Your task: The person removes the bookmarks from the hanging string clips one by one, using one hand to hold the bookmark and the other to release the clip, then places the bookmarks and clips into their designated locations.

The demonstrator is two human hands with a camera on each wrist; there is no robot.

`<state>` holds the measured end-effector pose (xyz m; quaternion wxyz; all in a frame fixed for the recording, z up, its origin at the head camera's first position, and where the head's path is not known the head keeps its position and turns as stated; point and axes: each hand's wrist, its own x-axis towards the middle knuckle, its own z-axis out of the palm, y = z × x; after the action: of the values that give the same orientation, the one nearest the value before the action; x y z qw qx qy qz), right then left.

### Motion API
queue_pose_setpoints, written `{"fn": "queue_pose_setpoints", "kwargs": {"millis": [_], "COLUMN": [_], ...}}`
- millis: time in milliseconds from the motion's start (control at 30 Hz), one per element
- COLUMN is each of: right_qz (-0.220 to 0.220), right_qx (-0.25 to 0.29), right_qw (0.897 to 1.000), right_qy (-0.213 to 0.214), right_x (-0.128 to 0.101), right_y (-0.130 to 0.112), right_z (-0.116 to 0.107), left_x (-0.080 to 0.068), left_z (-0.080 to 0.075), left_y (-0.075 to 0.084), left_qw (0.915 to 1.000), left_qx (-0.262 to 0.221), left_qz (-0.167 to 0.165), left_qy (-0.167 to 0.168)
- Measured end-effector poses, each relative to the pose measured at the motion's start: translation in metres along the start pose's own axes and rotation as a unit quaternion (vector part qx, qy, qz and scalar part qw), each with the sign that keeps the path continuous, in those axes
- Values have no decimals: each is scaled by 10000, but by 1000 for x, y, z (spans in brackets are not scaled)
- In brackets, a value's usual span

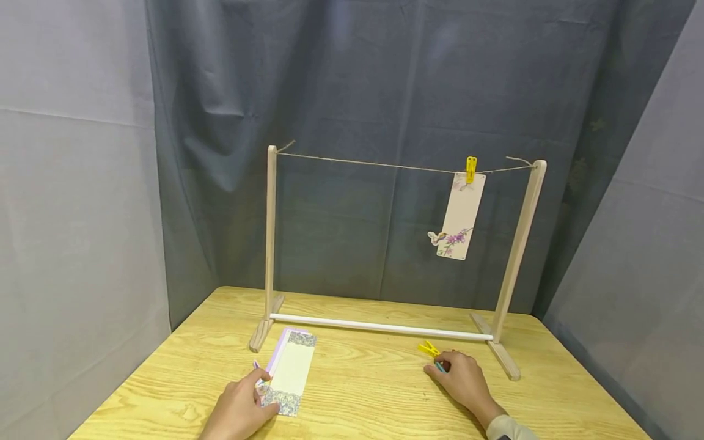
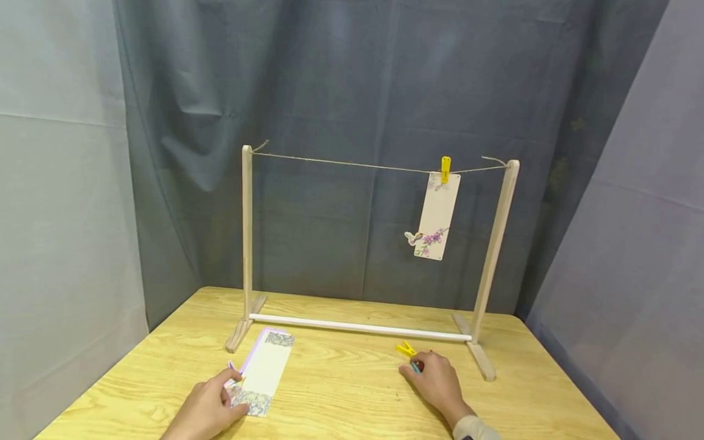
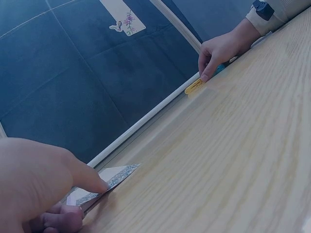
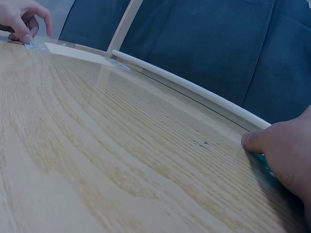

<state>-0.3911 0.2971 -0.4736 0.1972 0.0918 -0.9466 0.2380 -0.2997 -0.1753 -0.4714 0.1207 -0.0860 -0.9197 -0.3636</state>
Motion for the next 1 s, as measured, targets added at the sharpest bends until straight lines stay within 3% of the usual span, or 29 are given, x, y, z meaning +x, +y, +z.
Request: {"fn": "queue_pose_setpoints", "kwargs": {"millis": [1000], "right_qz": [35], "right_qx": [71], "right_qw": [9999], "right_qy": [145], "right_x": [1], "right_y": [-1], "right_z": [0], "left_x": [0], "left_z": [1], "left_y": [2], "left_qw": [9996], "left_qx": [-135], "left_qz": [-227], "left_qy": [-63]}}
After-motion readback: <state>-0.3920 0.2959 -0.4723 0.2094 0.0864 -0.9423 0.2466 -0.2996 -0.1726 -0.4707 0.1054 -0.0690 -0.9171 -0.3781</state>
